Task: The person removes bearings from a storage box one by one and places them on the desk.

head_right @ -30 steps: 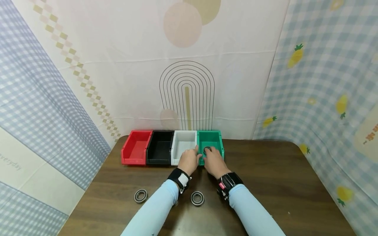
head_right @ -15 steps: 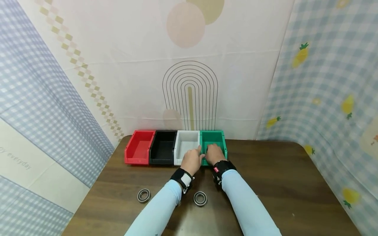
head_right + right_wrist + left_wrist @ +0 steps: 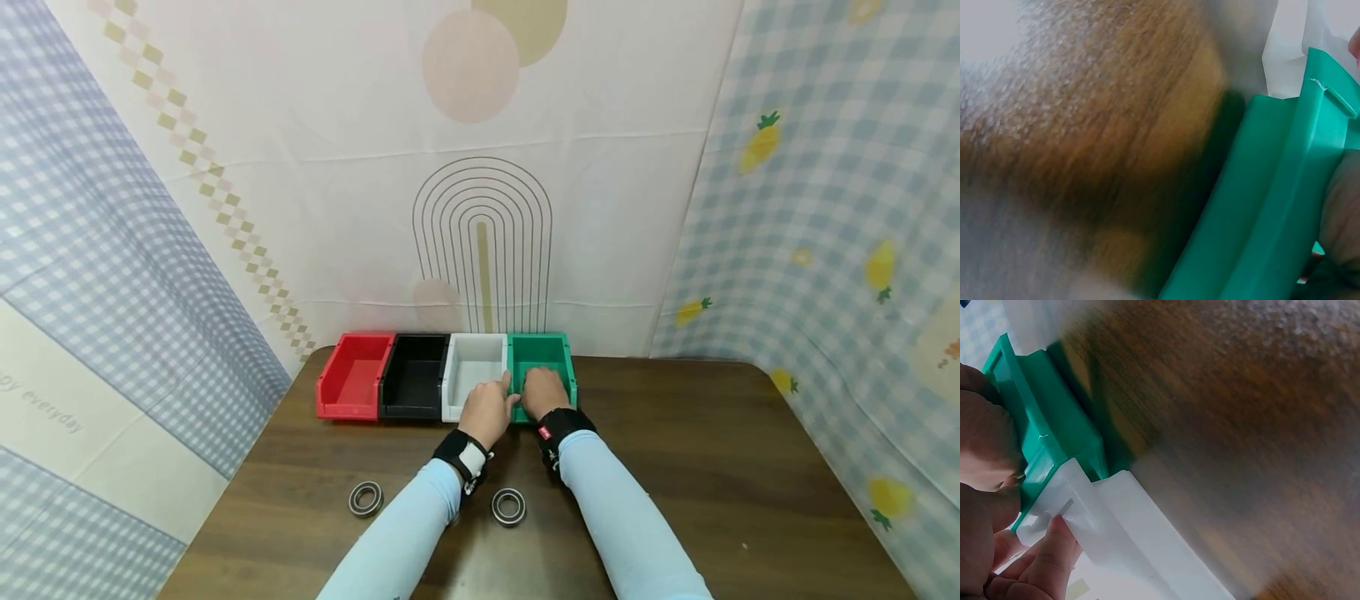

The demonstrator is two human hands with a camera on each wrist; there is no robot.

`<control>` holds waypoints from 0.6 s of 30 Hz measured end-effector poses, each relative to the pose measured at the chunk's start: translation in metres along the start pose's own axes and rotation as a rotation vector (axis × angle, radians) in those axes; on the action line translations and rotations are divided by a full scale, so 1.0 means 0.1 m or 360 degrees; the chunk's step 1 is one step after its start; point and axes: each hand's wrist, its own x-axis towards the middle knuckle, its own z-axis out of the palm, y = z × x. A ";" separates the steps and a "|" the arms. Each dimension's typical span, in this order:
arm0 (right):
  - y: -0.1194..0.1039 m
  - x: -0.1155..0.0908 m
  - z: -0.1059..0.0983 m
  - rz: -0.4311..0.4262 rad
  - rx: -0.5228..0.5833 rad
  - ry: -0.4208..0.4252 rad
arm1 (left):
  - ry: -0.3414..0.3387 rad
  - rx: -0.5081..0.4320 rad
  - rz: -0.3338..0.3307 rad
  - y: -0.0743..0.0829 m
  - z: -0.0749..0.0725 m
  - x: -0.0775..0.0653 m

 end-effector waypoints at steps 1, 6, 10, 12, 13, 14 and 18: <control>0.00 0.00 0.00 -0.0004 -0.0002 0.0003 | 0.0005 0.0003 0.0004 0.00 0.01 0.00; 0.02 -0.01 0.01 -0.0026 -0.0042 0.0024 | 0.0024 0.0012 0.0011 0.00 0.02 0.00; 0.02 0.01 0.01 -0.0039 -0.0096 0.0010 | 0.0029 0.0002 0.0004 0.01 0.01 0.00; 0.02 0.01 0.01 -0.0032 -0.0108 -0.0009 | 0.0034 0.0002 0.0005 0.01 0.00 0.00; 0.02 0.01 0.01 -0.0030 -0.0112 -0.0018 | 0.0030 0.0001 0.0005 0.01 -0.01 -0.01; 0.02 0.01 0.01 -0.0036 -0.0122 -0.0023 | 0.0031 0.0002 0.0006 0.01 -0.01 -0.01; 0.03 0.00 0.02 -0.0041 -0.0126 -0.0026 | 0.0032 0.0013 0.0014 0.00 0.00 -0.01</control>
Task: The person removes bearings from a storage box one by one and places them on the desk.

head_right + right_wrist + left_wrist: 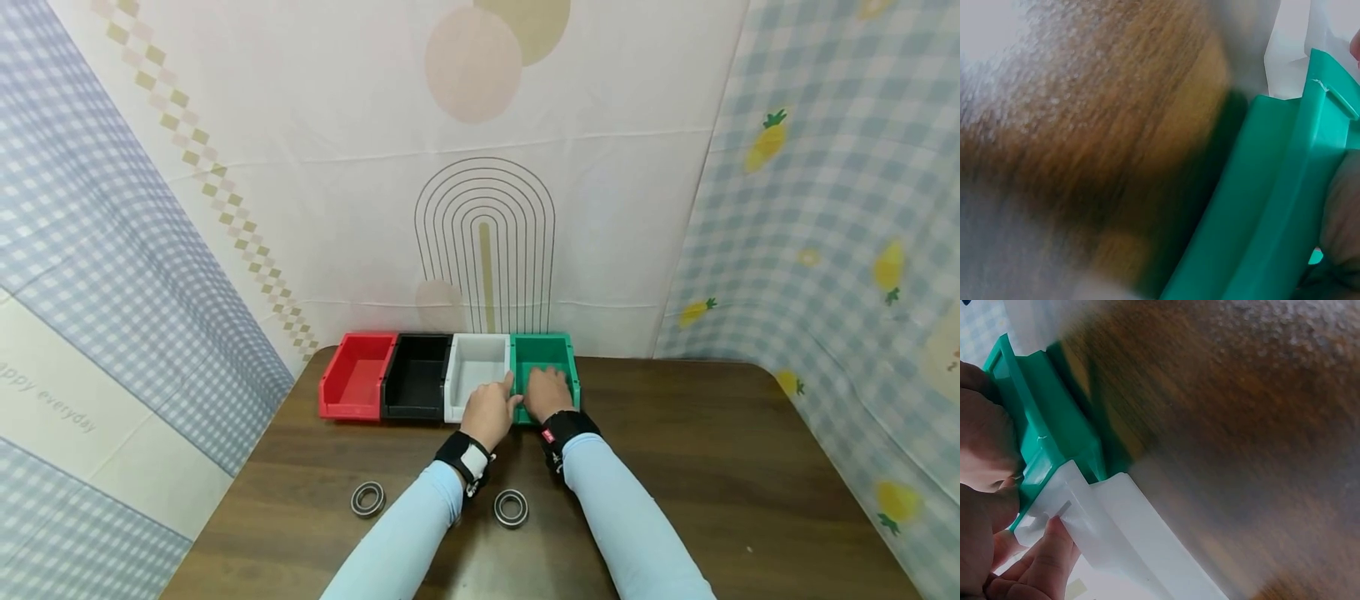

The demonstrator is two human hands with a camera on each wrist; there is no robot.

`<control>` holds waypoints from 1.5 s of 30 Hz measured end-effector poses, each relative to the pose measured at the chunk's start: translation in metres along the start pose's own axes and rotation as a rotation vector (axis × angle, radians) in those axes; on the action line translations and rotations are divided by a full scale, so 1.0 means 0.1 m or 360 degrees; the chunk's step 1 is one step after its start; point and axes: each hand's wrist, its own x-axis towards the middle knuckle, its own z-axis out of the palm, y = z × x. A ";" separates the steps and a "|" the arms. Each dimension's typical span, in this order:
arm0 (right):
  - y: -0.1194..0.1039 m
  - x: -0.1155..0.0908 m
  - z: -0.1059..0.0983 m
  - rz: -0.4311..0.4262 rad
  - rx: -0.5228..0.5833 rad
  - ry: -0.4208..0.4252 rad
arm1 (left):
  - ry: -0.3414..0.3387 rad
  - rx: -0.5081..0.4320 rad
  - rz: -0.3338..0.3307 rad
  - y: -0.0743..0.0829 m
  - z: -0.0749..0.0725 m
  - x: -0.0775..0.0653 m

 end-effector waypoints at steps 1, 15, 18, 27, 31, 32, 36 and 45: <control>0.00 0.00 0.00 -0.0003 0.0000 0.0004 | 0.0002 0.0005 0.0003 0.00 0.00 0.00; 0.02 -0.01 0.04 0.0012 0.0077 0.0061 | -0.0031 0.0040 -0.0015 0.00 0.02 0.02; 0.02 -0.05 0.05 -0.0025 0.0089 0.0128 | -0.0070 0.0089 -0.0023 0.01 0.00 0.01; -0.01 -0.36 -0.02 -0.0177 0.0135 0.0350 | -0.0085 0.0117 -0.0025 0.02 -0.01 0.01; -0.03 -0.65 -0.10 -0.0228 0.0172 0.0450 | -0.0056 0.0096 -0.0023 0.02 0.01 0.00; -0.03 -0.73 -0.12 -0.0246 0.0172 0.0476 | -0.0051 0.0088 -0.0019 0.03 0.02 0.00; -0.05 -1.10 -0.19 -0.0318 0.0145 0.0541 | -0.0037 0.0087 -0.0013 0.03 0.05 0.01; -0.07 -1.86 -0.17 -0.0301 0.0033 0.0292 | -0.0040 0.0116 -0.0025 0.01 0.03 0.02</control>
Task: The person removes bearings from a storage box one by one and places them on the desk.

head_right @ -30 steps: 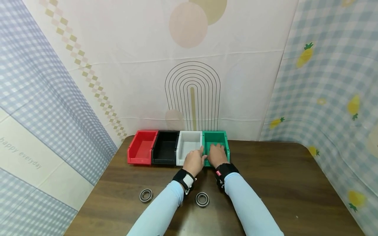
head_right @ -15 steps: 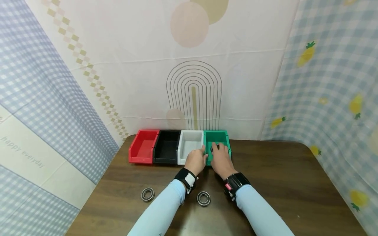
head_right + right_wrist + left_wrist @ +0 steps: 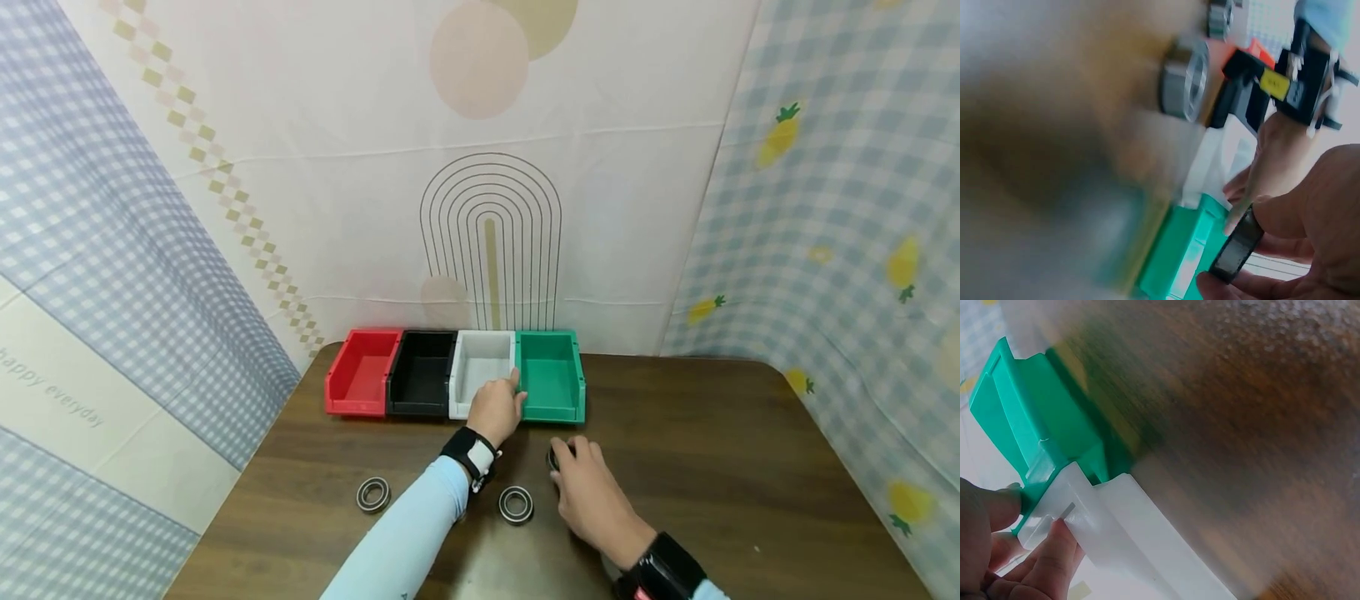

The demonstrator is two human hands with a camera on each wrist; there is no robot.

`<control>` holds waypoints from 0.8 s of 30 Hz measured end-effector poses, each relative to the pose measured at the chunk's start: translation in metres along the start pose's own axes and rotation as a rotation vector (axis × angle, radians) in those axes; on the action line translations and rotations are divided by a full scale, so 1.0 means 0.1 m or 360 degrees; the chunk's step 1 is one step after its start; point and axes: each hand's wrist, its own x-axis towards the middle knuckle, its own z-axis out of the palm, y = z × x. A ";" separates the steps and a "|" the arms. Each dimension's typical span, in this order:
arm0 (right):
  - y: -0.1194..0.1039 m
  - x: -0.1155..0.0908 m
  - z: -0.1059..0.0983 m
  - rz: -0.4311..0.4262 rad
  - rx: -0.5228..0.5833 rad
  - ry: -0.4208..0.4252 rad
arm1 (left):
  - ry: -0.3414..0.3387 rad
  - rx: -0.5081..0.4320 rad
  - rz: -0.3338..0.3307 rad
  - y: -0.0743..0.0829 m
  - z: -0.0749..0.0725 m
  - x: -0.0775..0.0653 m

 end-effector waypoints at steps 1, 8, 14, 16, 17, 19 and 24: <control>-0.01 -0.06 0.00 0.0013 -0.0003 -0.0043 | 0.0000 0.0000 0.0001 0.00 0.00 0.00; 0.01 -0.29 0.08 0.0106 0.0012 -0.0263 | 0.0018 -0.0001 0.0005 -0.01 0.00 -0.01; 0.04 -0.33 0.14 0.0169 0.0040 -0.0331 | 0.0030 0.0004 0.0000 -0.01 0.00 -0.02; 0.05 -0.34 0.17 0.0172 0.0042 -0.0339 | 0.0031 0.0010 -0.0004 -0.01 0.00 -0.02; 0.05 -0.34 0.18 0.0173 0.0044 -0.0341 | 0.0032 0.0012 -0.0005 -0.01 0.01 -0.02; 0.05 -0.35 0.21 0.0176 0.0045 -0.0345 | 0.0033 0.0011 -0.0004 -0.01 0.01 -0.01; 0.07 -0.37 0.24 0.0212 0.0037 -0.0352 | 0.0043 0.0001 0.0005 0.00 0.02 -0.01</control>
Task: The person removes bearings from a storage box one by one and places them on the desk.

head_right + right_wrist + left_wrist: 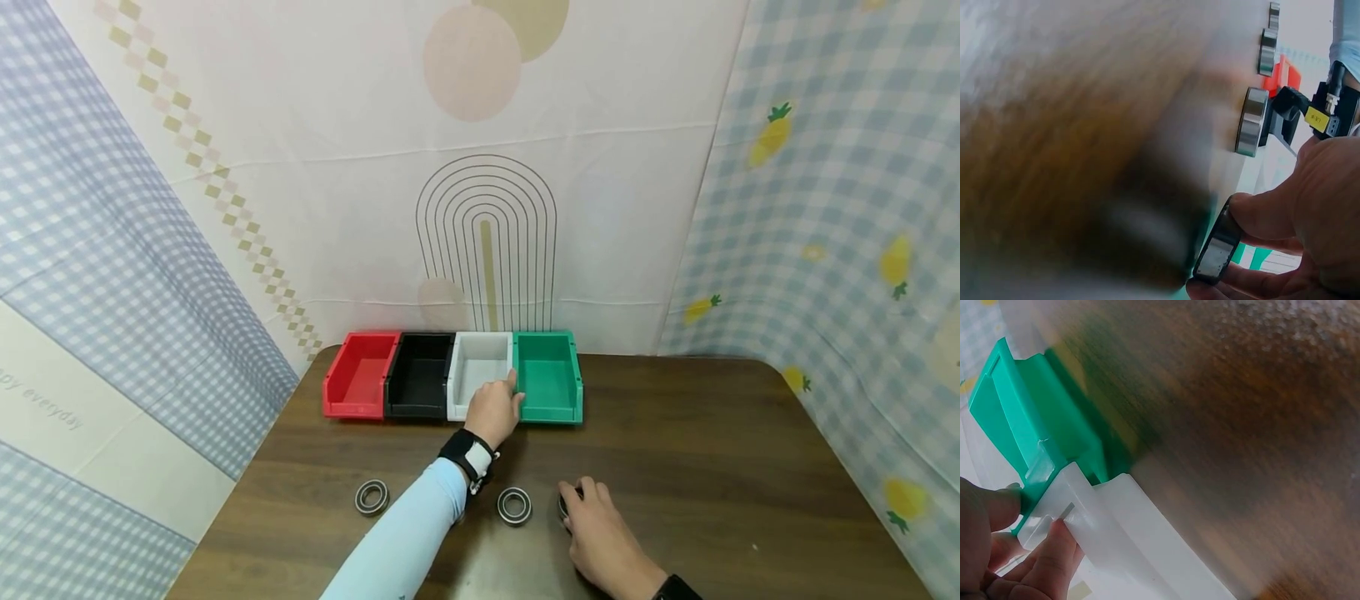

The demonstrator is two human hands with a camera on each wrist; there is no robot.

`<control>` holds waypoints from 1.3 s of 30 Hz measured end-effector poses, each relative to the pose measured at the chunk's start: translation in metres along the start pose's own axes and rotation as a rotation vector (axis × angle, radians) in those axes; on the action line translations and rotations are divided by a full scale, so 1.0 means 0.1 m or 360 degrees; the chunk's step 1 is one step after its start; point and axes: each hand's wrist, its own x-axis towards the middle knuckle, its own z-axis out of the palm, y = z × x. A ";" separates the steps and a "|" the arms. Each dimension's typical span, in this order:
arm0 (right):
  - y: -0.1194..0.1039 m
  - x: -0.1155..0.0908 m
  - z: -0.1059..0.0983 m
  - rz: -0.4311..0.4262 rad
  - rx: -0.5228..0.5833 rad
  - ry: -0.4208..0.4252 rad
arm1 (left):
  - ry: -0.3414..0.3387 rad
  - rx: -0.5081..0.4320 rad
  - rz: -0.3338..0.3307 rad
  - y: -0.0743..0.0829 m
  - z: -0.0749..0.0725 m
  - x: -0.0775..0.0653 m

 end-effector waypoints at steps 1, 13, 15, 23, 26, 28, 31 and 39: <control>0.00 0.00 0.00 0.0007 -0.0004 -0.0006 | 0.0002 -0.0001 -0.0001 0.00 0.00 0.00; 0.04 0.02 0.02 0.0011 -0.0050 -0.0027 | -0.0012 -0.0020 -0.0017 0.01 -0.01 -0.01; 0.04 0.02 0.02 0.0011 -0.0053 -0.0028 | -0.0015 -0.0022 -0.0023 0.01 -0.01 -0.02; 0.04 0.05 0.00 0.0036 -0.0074 -0.0060 | -0.0008 -0.0013 -0.0021 0.01 -0.01 -0.01; 0.04 0.06 -0.01 0.0036 -0.0080 -0.0079 | -0.0009 -0.0008 -0.0021 0.01 -0.01 -0.01; 0.04 0.06 -0.01 0.0037 -0.0083 -0.0085 | -0.0007 -0.0008 -0.0025 0.01 -0.01 -0.01; 0.04 0.06 -0.01 0.0044 -0.0083 -0.0089 | -0.0001 -0.0004 -0.0022 0.02 -0.01 -0.01; 0.04 0.06 -0.02 0.0033 -0.0093 -0.0086 | -0.0007 0.0002 -0.0028 0.03 -0.02 -0.02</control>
